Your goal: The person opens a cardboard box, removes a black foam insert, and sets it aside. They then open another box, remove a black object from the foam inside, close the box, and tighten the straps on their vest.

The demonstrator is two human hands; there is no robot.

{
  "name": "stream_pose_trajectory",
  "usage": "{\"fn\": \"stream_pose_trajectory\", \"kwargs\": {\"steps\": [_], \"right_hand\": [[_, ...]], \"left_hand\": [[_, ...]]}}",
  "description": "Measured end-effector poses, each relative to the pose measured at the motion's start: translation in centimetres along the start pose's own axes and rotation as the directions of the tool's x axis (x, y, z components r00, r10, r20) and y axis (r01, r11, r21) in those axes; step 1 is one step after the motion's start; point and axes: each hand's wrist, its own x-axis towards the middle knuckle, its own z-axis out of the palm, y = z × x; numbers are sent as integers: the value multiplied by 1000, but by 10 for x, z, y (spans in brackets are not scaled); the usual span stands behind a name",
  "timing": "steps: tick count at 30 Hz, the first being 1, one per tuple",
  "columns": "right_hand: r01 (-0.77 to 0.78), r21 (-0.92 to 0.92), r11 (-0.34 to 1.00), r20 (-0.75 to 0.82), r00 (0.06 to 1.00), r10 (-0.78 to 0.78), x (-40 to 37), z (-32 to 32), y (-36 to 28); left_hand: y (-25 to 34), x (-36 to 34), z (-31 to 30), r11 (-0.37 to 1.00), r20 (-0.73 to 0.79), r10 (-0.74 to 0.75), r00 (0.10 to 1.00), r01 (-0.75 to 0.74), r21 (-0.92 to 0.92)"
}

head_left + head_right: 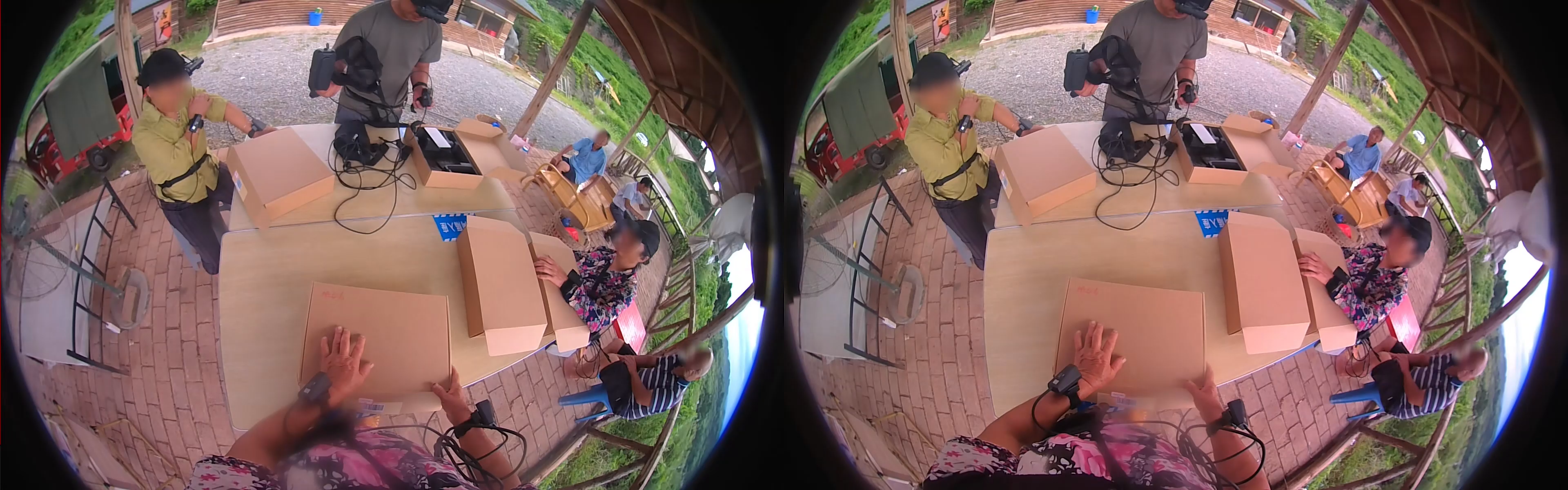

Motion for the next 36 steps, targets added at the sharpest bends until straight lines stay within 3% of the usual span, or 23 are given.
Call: {"fn": "stream_pose_trajectory", "kwargs": {"steps": [16,27,31,36], "right_hand": [[82,54,995,-53,995,-80,1,1,10],[34,-98,995,-33,999,-38,7,-8,24],[46,24,999,-28,999,-46,1,3,6],[25,32,999,-30,999,-24,-2,7,-4]], "left_hand": [[-1,0,-2,1000,5,0,1000,0,-5],[-1,0,-4,1000,-19,4,1000,-4,-30],[-2,1,-5,999,4,-16,1000,16,-41],[-7,1,0,999,14,13,1000,-12,-52]]}}
